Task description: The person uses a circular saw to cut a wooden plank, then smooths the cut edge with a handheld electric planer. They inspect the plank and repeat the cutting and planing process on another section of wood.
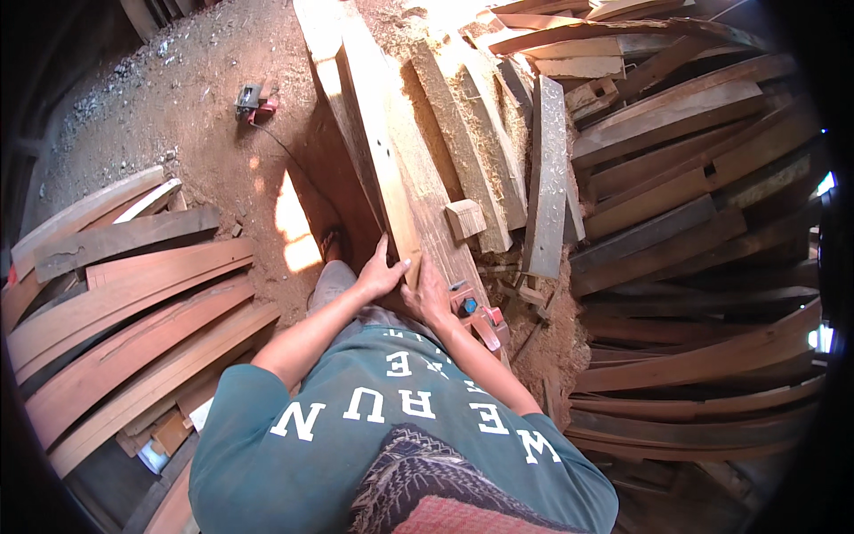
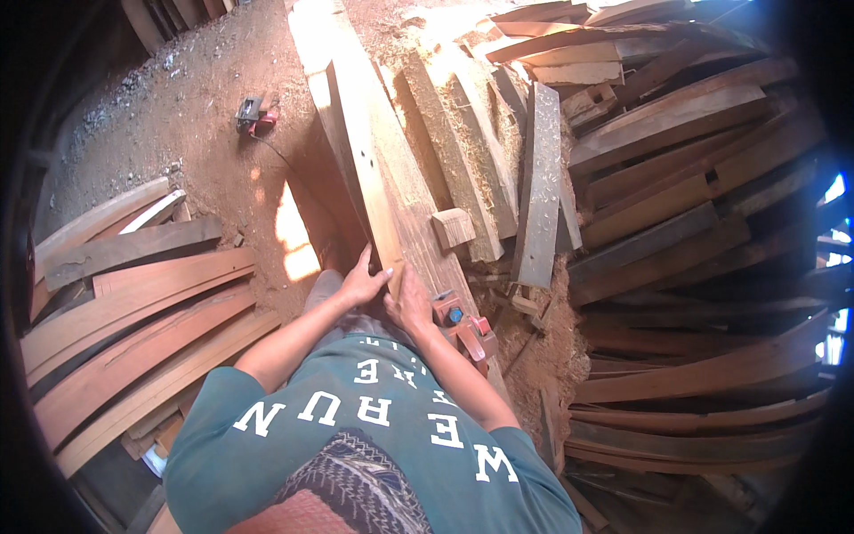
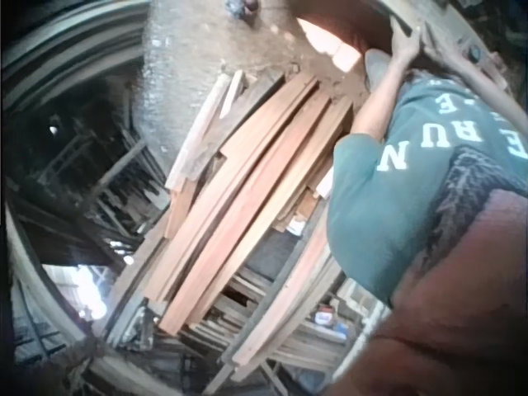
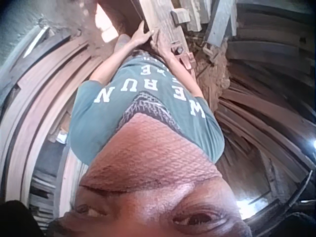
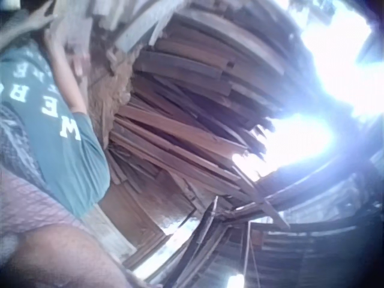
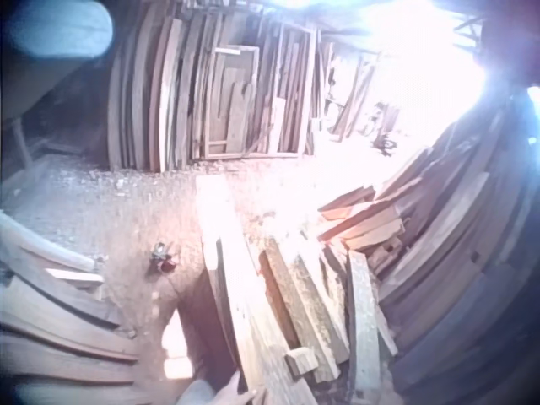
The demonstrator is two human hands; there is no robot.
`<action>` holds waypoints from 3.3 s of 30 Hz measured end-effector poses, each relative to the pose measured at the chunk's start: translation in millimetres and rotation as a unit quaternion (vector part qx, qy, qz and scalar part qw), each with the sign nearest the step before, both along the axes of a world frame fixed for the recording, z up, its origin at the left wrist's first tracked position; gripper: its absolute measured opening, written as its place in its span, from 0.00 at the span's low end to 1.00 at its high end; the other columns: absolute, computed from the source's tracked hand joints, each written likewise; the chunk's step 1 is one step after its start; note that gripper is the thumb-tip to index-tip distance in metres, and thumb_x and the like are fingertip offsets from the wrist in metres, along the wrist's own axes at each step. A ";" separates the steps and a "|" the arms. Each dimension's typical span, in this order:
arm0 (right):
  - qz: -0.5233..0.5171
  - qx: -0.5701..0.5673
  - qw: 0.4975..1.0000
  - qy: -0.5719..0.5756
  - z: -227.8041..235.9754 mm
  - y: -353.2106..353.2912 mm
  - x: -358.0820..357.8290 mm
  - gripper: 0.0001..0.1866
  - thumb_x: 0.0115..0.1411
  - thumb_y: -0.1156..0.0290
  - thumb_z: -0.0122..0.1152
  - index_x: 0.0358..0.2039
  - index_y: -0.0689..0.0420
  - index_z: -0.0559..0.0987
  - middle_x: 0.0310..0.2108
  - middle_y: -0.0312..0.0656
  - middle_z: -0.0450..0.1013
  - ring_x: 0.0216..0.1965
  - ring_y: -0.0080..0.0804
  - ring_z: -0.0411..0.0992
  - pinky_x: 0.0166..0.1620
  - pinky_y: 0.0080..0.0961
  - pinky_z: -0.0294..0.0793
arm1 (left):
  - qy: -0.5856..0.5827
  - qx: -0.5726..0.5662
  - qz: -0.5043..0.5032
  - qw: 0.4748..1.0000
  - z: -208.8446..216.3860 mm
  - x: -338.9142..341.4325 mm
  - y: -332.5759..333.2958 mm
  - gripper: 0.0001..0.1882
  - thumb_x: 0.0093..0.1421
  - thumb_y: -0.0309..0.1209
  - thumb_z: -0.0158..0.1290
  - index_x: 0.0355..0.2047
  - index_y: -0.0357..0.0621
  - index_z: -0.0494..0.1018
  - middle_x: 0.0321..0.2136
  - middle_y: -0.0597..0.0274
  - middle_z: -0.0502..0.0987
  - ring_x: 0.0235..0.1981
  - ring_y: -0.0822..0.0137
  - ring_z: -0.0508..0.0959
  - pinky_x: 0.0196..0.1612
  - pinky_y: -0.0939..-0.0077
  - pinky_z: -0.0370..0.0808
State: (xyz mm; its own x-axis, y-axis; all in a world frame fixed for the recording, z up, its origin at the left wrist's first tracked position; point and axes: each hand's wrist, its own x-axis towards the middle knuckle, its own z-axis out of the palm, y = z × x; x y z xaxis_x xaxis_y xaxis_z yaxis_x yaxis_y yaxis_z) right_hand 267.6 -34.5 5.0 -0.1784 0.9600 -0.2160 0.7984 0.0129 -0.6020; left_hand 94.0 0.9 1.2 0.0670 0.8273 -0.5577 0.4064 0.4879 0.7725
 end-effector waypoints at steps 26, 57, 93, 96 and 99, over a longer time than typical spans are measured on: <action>-0.474 -0.095 0.853 0.195 25.2 148.8 120.2 0.23 0.63 0.64 0.67 0.56 0.61 0.81 0.43 0.47 0.84 0.41 0.35 0.83 0.48 0.34 0.83 | 0.038 0.026 -0.065 0.997 -14.4 -44.3 204.0 0.57 0.71 0.41 0.62 0.80 0.35 0.31 0.76 0.33 0.54 0.72 0.46 0.66 0.74 0.59 0.63; -0.651 -0.272 0.550 0.447 -187.7 78.2 298.1 0.35 0.63 0.60 0.73 0.68 0.56 0.72 0.63 0.44 0.76 0.57 0.41 0.76 0.53 0.38 0.79 | 0.032 -0.089 0.059 0.994 6.8 -10.9 181.6 0.54 0.72 0.43 0.61 0.82 0.66 0.32 0.64 0.52 0.73 0.60 0.56 0.78 0.61 0.56 0.76; -0.094 -0.155 0.973 0.141 173.7 89.8 210.4 0.20 0.61 0.59 0.73 0.48 0.58 0.84 0.35 0.49 0.81 0.38 0.40 0.79 0.46 0.37 0.78 | -0.279 -0.015 0.036 0.960 176.2 24.5 151.2 0.20 0.73 0.33 0.60 0.60 0.36 0.73 0.44 0.56 0.81 0.41 0.65 0.87 0.46 0.73 0.85; -0.042 -0.153 0.983 0.097 174.5 102.4 199.7 0.21 0.61 0.59 0.73 0.51 0.56 0.84 0.41 0.50 0.82 0.42 0.45 0.80 0.49 0.40 0.79 | -0.288 -0.018 0.061 0.955 173.0 1.7 141.3 0.11 0.73 0.32 0.60 0.47 0.37 0.76 0.39 0.58 0.82 0.39 0.67 0.87 0.44 0.74 0.86; -0.007 0.049 0.999 0.014 170.8 114.6 170.5 0.24 0.63 0.60 0.73 0.56 0.57 0.80 0.46 0.53 0.80 0.48 0.50 0.79 0.53 0.42 0.79 | -0.297 0.005 0.100 0.950 160.6 -7.5 129.6 0.08 0.72 0.31 0.60 0.43 0.38 0.75 0.37 0.57 0.83 0.37 0.67 0.87 0.42 0.74 0.87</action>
State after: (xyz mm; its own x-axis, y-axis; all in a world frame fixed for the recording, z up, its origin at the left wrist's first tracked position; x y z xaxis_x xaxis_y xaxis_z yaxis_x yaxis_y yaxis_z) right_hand 438.1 80.1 175.7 -0.1688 0.9789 -0.1153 0.7814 0.0616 -0.6210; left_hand 86.5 130.6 161.8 0.2080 0.8621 -0.4621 -0.2030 0.5002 0.8418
